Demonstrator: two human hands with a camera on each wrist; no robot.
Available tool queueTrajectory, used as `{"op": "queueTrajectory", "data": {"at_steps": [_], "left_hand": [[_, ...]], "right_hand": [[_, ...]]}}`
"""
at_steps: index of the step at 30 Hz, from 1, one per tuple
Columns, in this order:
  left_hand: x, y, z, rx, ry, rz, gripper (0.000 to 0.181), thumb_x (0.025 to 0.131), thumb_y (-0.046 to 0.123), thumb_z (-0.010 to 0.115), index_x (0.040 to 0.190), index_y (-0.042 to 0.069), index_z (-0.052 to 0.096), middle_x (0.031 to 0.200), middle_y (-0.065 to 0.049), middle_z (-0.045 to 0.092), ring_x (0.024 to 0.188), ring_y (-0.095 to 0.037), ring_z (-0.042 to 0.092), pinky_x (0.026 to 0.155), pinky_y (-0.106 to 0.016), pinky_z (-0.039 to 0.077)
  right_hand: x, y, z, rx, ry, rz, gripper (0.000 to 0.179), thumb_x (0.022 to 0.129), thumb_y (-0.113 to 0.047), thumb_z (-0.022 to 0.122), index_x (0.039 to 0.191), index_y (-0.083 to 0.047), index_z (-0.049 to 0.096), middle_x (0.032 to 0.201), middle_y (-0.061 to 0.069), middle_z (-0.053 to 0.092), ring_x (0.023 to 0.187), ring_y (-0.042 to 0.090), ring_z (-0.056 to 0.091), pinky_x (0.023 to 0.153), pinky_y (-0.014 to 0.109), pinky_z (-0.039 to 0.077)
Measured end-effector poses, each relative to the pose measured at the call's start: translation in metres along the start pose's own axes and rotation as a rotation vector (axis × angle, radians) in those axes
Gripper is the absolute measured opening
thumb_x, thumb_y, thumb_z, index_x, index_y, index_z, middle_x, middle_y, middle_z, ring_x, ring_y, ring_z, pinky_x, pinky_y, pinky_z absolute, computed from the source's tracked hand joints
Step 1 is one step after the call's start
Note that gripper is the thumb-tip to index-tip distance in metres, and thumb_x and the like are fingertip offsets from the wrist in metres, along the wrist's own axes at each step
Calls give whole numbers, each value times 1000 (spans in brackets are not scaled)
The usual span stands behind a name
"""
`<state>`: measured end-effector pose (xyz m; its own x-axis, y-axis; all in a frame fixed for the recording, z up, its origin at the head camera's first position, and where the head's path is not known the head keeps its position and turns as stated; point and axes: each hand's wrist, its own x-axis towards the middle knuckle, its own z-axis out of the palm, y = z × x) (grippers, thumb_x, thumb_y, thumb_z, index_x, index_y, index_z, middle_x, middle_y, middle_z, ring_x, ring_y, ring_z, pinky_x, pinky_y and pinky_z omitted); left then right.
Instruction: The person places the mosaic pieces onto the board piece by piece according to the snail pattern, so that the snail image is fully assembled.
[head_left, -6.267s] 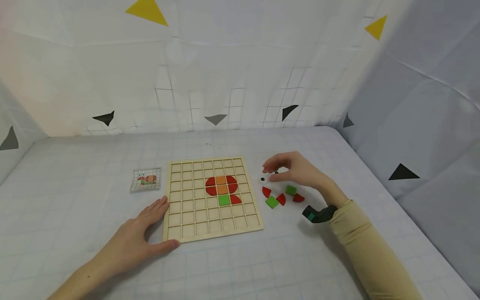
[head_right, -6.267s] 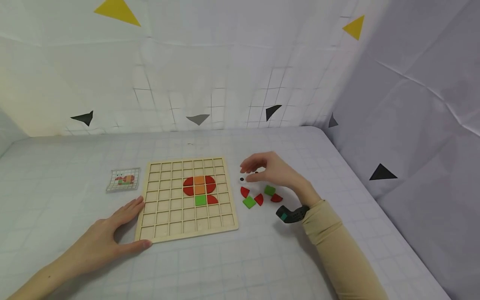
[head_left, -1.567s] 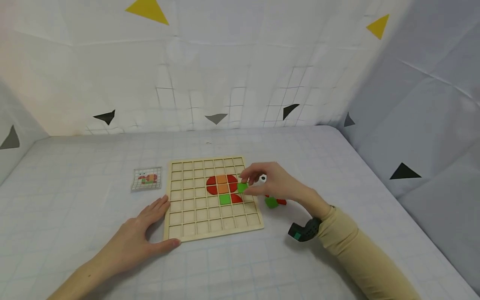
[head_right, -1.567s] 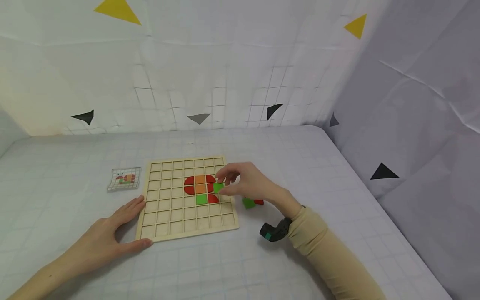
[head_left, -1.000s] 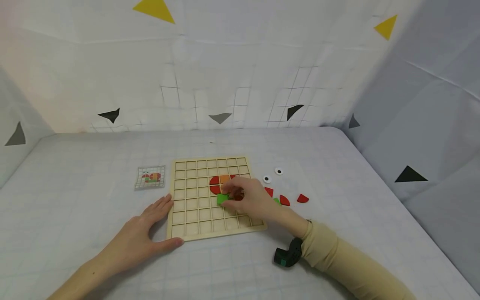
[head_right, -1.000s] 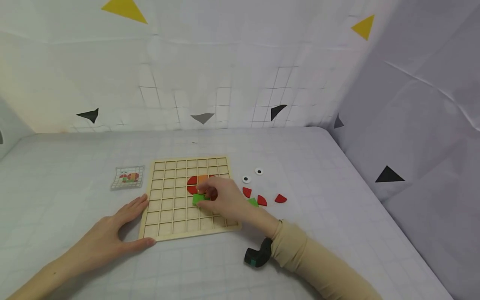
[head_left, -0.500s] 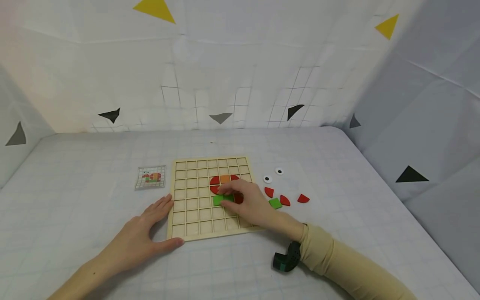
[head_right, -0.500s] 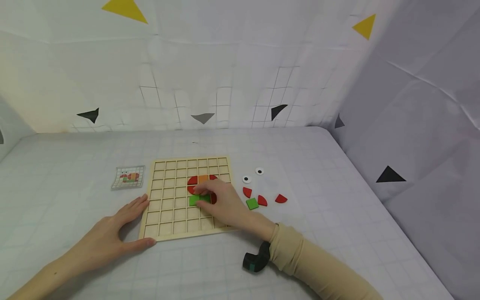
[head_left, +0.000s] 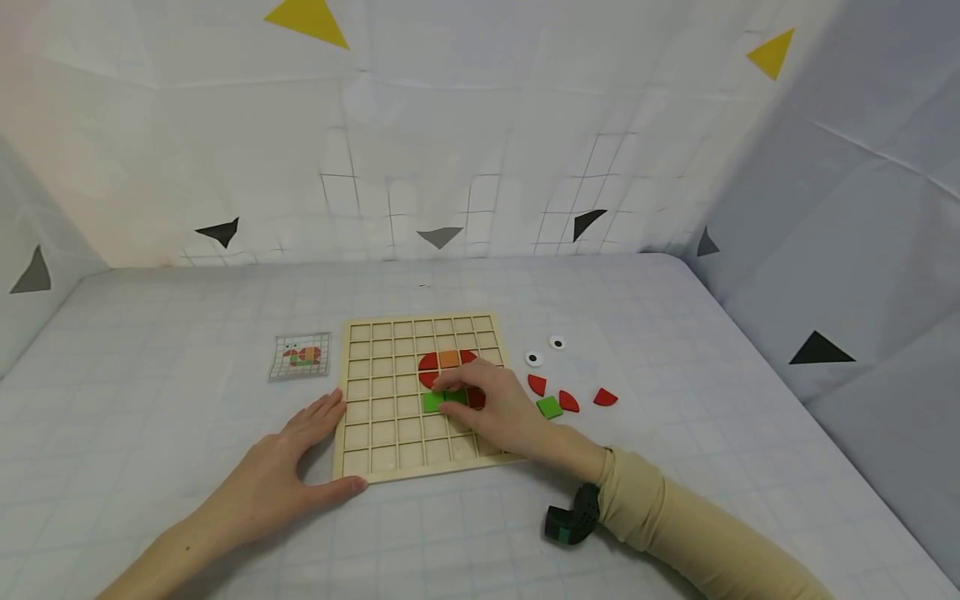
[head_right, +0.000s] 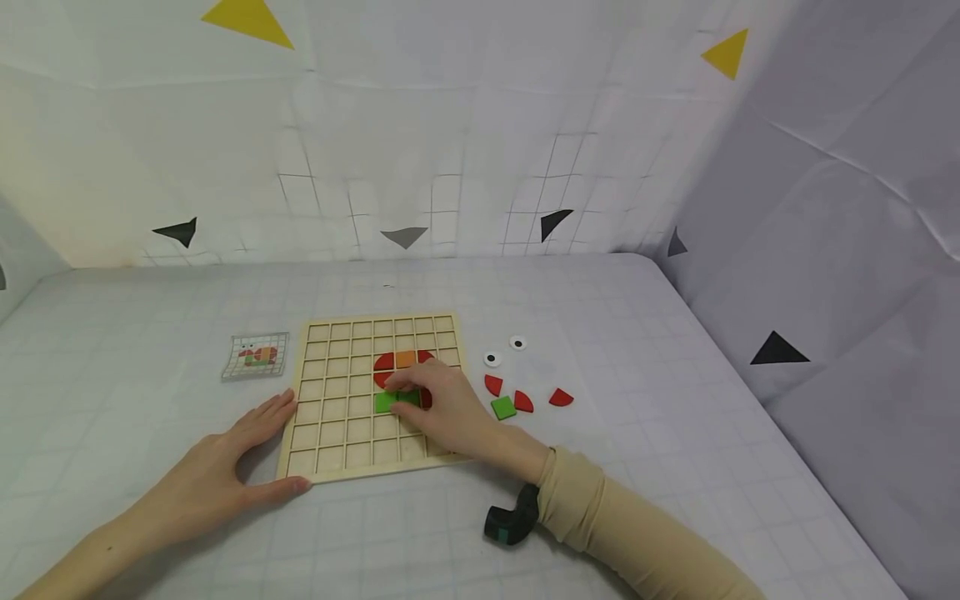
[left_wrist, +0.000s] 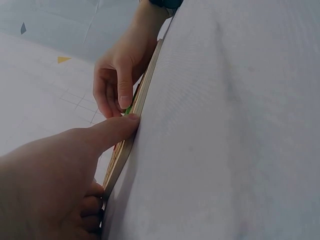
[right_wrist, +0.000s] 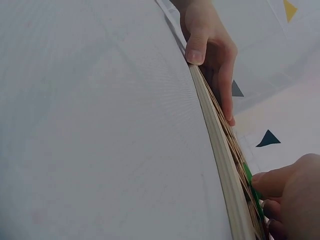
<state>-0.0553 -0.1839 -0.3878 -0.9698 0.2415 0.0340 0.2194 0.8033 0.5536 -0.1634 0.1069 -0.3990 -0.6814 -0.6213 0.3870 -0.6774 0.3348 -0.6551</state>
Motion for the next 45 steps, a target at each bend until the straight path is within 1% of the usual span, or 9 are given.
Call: {"op": "queueTrajectory", "data": {"at_steps": [7, 15, 27, 31, 34, 37, 40, 43, 45], "left_hand": [[0, 1, -3, 2, 6, 14, 99, 78, 71, 69, 153, 13, 42, 162, -3, 35, 147, -35, 33, 107, -65, 37], [0, 0, 1, 8, -10, -10, 101, 77, 74, 68, 153, 13, 41, 162, -2, 33, 147, -35, 33, 108, -64, 37], [0, 1, -2, 5, -3, 8, 100, 78, 72, 68, 153, 12, 41, 162, -3, 34, 148, -35, 32, 109, -64, 36], [0, 1, -2, 7, -11, -5, 101, 78, 73, 67, 153, 12, 41, 162, -2, 33, 148, -35, 31, 109, -64, 36], [-1, 1, -1, 3, -21, -18, 102, 77, 74, 67, 153, 12, 41, 163, -2, 32, 148, -34, 31, 109, -64, 35], [-1, 1, 0, -1, -23, -21, 102, 77, 74, 67, 154, 13, 41, 163, -2, 32, 149, -34, 30, 109, -64, 35], [-1, 2, 0, -3, -19, -14, 101, 78, 74, 67, 153, 12, 41, 163, -2, 32, 148, -34, 31, 110, -64, 35], [-1, 2, 0, -2, -16, -10, 101, 77, 73, 68, 153, 12, 41, 163, -2, 33, 148, -34, 31, 109, -63, 35], [-2, 2, -1, -1, -15, -8, 101, 77, 73, 68, 153, 12, 42, 162, -2, 33, 148, -34, 32, 109, -63, 35]], "right_hand": [[0, 0, 0, -23, 1, 4, 22, 87, -14, 78, 109, -13, 74, 100, -6, 72, 93, 11, 62, 81, 24, 52], [0, -1, 0, -55, 1, 22, 21, 88, -14, 78, 108, -17, 75, 100, -8, 71, 90, 10, 58, 73, 24, 49], [-1, -2, 0, -58, 4, 25, 22, 87, -12, 78, 109, -17, 75, 100, -7, 71, 92, 10, 59, 77, 24, 51], [0, -2, -4, -62, -30, 14, 25, 88, -15, 78, 112, -16, 74, 105, -7, 72, 94, 10, 59, 76, 24, 51], [3, -2, -15, -49, -63, -15, 28, 87, -14, 79, 114, -13, 73, 108, -3, 73, 95, 13, 62, 79, 28, 54], [7, 2, -35, -6, -81, -31, 27, 85, -12, 80, 112, -10, 73, 107, 2, 74, 95, 19, 66, 83, 37, 56], [8, 13, -59, 17, -104, 32, 26, 85, -14, 81, 110, -13, 74, 106, -2, 74, 96, 20, 66, 86, 44, 55], [6, 29, -82, 7, -141, 138, 25, 85, -21, 81, 109, -21, 74, 106, -9, 72, 99, 19, 63, 90, 46, 52], [4, 40, -95, 5, -161, 203, 24, 85, -23, 82, 107, -23, 74, 103, -10, 72, 98, 19, 62, 90, 47, 51]]}}
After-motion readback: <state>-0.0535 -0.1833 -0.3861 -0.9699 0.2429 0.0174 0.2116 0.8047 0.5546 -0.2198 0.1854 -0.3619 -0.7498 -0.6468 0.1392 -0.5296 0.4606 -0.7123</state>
